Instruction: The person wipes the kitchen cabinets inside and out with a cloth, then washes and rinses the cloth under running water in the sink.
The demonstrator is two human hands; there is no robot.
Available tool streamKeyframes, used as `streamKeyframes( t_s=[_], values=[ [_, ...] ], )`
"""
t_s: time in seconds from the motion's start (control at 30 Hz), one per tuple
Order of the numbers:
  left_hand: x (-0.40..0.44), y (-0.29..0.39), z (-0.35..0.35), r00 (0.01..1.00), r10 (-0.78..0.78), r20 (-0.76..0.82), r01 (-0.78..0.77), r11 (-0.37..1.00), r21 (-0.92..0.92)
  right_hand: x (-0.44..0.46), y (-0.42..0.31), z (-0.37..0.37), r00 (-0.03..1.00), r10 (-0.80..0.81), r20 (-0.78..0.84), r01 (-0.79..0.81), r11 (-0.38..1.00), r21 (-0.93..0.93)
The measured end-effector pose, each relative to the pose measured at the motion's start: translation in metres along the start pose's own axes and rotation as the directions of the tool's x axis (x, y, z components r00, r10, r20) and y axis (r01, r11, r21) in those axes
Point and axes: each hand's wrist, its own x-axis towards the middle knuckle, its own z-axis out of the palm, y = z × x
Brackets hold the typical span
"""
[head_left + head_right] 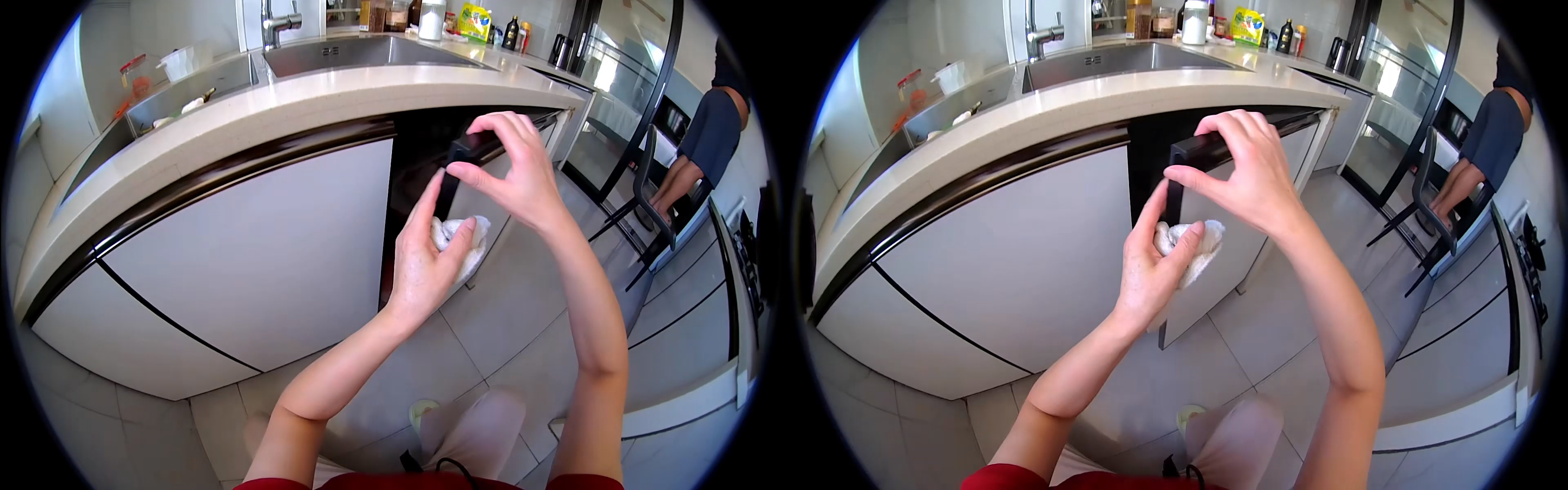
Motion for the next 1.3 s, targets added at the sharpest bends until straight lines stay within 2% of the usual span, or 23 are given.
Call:
streamKeyframes(
  t_s=[0.03, 0.07, 0.1, 0.17, 0.3, 0.43, 0.47, 0.5, 0.63, 0.67, 0.7, 0.73, 0.77, 0.8, 0.87, 0.93, 0.97, 1.03, 1.1, 1.17, 1.2, 1.23, 1.3],
  values=[
    [-0.003, 0.0, 0.001, 0.998, -0.06, 0.013, 0.061, 0.992, -0.108, -0.003, -0.002, -0.001, 1.0, 0.0, -0.012, -0.001, 0.999, -0.038],
    [-0.01, -0.003, 0.003, 0.999, 0.031, -0.009, -0.031, 0.999, 0.023, -0.007, -0.002, -0.003, 0.999, -0.014, -0.051, 0.011, 0.998, -0.056],
    [-0.016, -0.002, 0.008, 0.998, 0.048, 0.029, -0.047, 0.998, -0.04, -0.012, -0.002, -0.007, 0.998, 0.019, -0.052, -0.02, 0.999, -0.034],
    [-0.03, 0.001, 0.02, 0.99, 0.121, 0.073, -0.123, 0.992, 0.023, -0.027, -0.002, -0.017, 0.996, 0.01, -0.094, -0.016, 0.998, -0.064],
    [-0.049, 0.015, 0.043, 0.987, 0.047, 0.151, -0.04, 0.998, -0.048, -0.051, -0.017, -0.041, 0.991, 0.115, -0.064, -0.115, 0.993, 0.011],
    [-0.06, 0.018, 0.06, 0.977, 0.057, 0.204, -0.031, 0.992, -0.126, -0.069, -0.036, -0.06, 0.963, 0.255, -0.089, -0.261, 0.963, -0.062],
    [-0.062, 0.017, 0.064, 0.973, 0.057, 0.224, -0.02, 0.986, -0.167, -0.074, -0.032, -0.064, 0.971, 0.222, -0.085, -0.23, 0.968, -0.101],
    [-0.064, 0.017, 0.067, 0.969, 0.057, 0.241, -0.006, 0.979, -0.205, -0.078, -0.033, -0.064, 0.96, 0.257, -0.112, -0.264, 0.963, -0.058],
    [-0.069, 0.005, 0.062, 0.97, 0.061, 0.234, -0.011, 0.978, -0.209, -0.081, -0.042, -0.056, 0.929, 0.338, -0.152, -0.353, 0.932, -0.086],
    [-0.077, -0.012, 0.064, 0.995, 0.051, 0.086, -0.026, 0.965, -0.26, -0.08, -0.042, -0.056, 0.923, 0.356, -0.149, -0.371, 0.925, -0.087],
    [-0.083, -0.011, 0.051, 0.923, -0.356, 0.142, 0.384, 0.861, -0.333, -0.079, -0.041, -0.056, 0.917, 0.369, -0.151, -0.384, 0.919, -0.088],
    [-0.092, -0.049, 0.052, 0.95, -0.311, -0.035, 0.274, 0.879, -0.39, -0.078, -0.04, -0.055, 0.932, 0.33, -0.149, -0.348, 0.93, -0.12],
    [-0.105, -0.106, 0.048, 0.957, -0.283, -0.068, 0.265, 0.943, -0.2, -0.076, -0.04, -0.055, 0.933, 0.326, -0.151, -0.345, 0.93, -0.122],
    [-0.125, -0.157, 0.041, 0.909, -0.413, -0.065, 0.395, 0.899, -0.188, -0.075, -0.041, -0.056, 0.934, 0.329, -0.139, -0.348, 0.927, -0.141],
    [-0.145, -0.222, 0.027, 0.591, -0.799, -0.11, 0.743, 0.592, -0.312, -0.077, -0.038, -0.054, 0.932, 0.341, -0.119, -0.358, 0.919, -0.163],
    [-0.15, -0.264, 0.007, 0.302, -0.952, -0.058, 0.824, 0.291, -0.487, -0.082, -0.033, -0.054, 0.954, 0.268, -0.133, -0.287, 0.946, -0.153],
    [-0.148, -0.274, 0.001, 0.301, -0.952, -0.05, 0.829, 0.287, -0.48, -0.083, -0.03, -0.055, 0.952, 0.273, -0.136, -0.293, 0.942, -0.161],
    [-0.149, -0.29, -0.011, 0.242, -0.965, 0.096, 0.83, 0.155, -0.535, -0.089, -0.025, -0.061, 0.96, 0.246, -0.136, -0.266, 0.951, -0.157],
    [-0.152, -0.292, -0.008, 0.235, -0.951, 0.203, 0.879, 0.119, -0.461, -0.098, -0.017, -0.073, 0.975, 0.185, -0.122, -0.207, 0.959, -0.196],
    [-0.152, -0.26, 0.014, 0.445, -0.843, 0.303, 0.893, 0.392, -0.221, -0.108, -0.01, -0.086, 0.987, 0.112, -0.117, -0.137, 0.963, -0.232],
    [-0.157, -0.248, 0.036, 0.623, -0.708, 0.332, 0.77, 0.629, -0.102, -0.117, -0.014, -0.089, 0.959, 0.23, -0.169, -0.262, 0.943, -0.207],
    [-0.161, -0.235, 0.059, 0.755, -0.53, 0.385, 0.574, 0.819, 0.001, -0.121, -0.016, -0.091, 0.958, 0.231, -0.169, -0.266, 0.937, -0.226],
    [-0.142, -0.19, 0.088, 0.903, -0.179, 0.392, 0.104, 0.974, 0.204, -0.129, -0.018, -0.097, 0.909, 0.328, -0.255, -0.394, 0.877, -0.275]
  ],
)
